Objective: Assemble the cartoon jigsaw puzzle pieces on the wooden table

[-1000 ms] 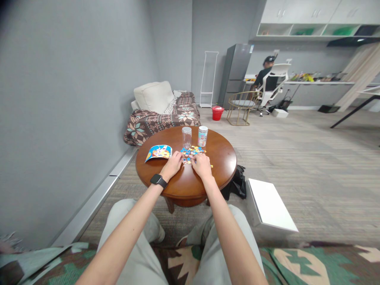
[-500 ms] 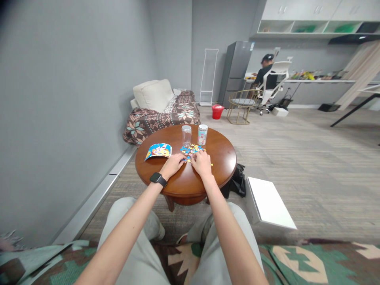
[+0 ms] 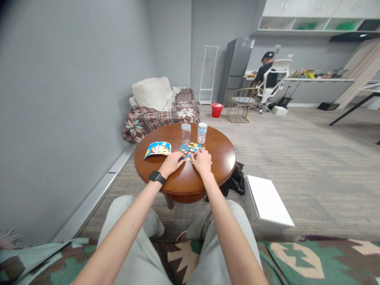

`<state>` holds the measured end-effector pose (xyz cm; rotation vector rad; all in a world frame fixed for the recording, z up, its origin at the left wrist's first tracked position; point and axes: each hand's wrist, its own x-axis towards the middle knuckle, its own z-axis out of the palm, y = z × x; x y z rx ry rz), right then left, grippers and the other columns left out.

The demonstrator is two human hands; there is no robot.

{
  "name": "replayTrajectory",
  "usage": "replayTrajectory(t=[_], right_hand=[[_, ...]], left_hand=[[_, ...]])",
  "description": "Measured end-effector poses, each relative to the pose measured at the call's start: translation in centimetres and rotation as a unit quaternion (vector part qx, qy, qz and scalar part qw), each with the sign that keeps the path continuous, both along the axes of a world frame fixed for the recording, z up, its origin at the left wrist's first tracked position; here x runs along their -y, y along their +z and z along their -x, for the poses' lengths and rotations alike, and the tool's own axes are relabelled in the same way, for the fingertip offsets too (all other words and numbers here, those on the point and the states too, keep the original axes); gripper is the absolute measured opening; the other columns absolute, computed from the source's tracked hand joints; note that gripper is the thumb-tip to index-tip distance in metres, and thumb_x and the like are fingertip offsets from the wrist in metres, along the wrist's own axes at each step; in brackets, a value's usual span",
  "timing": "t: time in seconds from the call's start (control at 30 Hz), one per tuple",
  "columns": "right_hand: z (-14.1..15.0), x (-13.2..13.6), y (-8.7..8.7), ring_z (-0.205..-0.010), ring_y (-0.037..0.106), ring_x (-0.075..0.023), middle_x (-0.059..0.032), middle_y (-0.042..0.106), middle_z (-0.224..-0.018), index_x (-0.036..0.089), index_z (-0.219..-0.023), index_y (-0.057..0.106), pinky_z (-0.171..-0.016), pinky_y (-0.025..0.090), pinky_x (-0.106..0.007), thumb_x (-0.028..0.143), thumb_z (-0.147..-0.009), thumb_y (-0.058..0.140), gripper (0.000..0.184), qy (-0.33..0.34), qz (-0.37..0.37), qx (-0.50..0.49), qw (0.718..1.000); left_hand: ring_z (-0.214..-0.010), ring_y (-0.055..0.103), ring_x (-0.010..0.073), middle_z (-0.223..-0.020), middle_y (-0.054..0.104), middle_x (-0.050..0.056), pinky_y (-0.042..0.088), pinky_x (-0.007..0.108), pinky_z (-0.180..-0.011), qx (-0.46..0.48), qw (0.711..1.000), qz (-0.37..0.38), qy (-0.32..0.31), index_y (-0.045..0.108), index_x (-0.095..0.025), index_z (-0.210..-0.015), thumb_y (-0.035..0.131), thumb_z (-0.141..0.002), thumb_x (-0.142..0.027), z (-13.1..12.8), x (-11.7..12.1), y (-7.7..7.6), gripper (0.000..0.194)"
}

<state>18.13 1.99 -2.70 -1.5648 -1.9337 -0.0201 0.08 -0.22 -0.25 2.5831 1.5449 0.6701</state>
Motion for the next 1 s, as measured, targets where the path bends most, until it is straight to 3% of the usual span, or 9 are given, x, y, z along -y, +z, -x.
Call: replayTrajectory(t=[0.17,0.4,0.57,0.77,1.0], right_hand=[[0.0,-0.1,0.1,-0.101,0.056,-0.0264,-0.0101,0.067,-0.106,0.021,-0.081,0.072,-0.087,0.043,-0.039,0.030,-0.092,0.060,0.019,0.020,0.010,0.000,1.000],[0.2,0.2,0.4,-0.099,0.056,-0.0270,-0.0115,0.067,-0.104,0.018,-0.092,0.070,-0.085,0.042,-0.038,0.032,-0.094,0.057,0.019,0.006,0.013,0.009,1.000],[0.2,0.4,0.4,-0.099,0.056,-0.0275,-0.0118,0.066,-0.103,0.020,-0.084,0.072,-0.085,0.041,-0.039,0.040,-0.094,0.058,0.027,-0.004,0.010,0.014,1.000],[0.1,0.3,0.5,-0.100,0.055,-0.0273,-0.0098,0.068,-0.100,0.020,-0.075,0.070,-0.084,0.040,-0.038,0.035,-0.093,0.061,0.024,0.002,0.028,0.007,1.000],[0.0,-0.2,-0.2,-0.098,0.055,-0.0274,-0.0115,0.066,-0.103,0.021,-0.091,0.074,-0.083,0.042,-0.039,0.033,-0.092,0.061,0.018,0.021,-0.008,-0.002,1.000]], left_hand=[[-0.105,0.063,0.0243,-0.107,0.070,0.008,0.047,0.037,-0.093,0.001,1.000,0.000,-0.008,0.063,-0.018,-0.099,0.059,-0.094,-0.017,0.0,-0.1,0.0,0.007],[-0.111,0.061,0.0221,-0.113,0.063,0.008,0.049,0.035,-0.097,0.020,1.000,-0.009,-0.022,0.060,-0.019,-0.103,0.054,-0.095,-0.012,0.2,-0.3,-0.4,0.012],[-0.100,0.061,0.0191,-0.106,0.057,0.006,0.052,0.035,-0.095,0.106,0.992,-0.029,-0.054,0.058,-0.019,-0.098,0.051,-0.092,-0.007,0.3,-0.8,-1.2,0.015],[-0.092,0.060,0.0185,-0.102,0.054,0.005,0.054,0.035,-0.091,0.131,0.988,-0.033,-0.072,0.054,-0.019,-0.092,0.050,-0.094,-0.008,0.4,-1.1,-1.7,0.012],[-0.093,0.059,0.0187,-0.102,0.053,0.006,0.053,0.036,-0.092,0.131,0.989,-0.039,-0.059,0.053,-0.019,-0.093,0.049,-0.094,-0.009,0.3,-0.9,-1.5,0.011]])
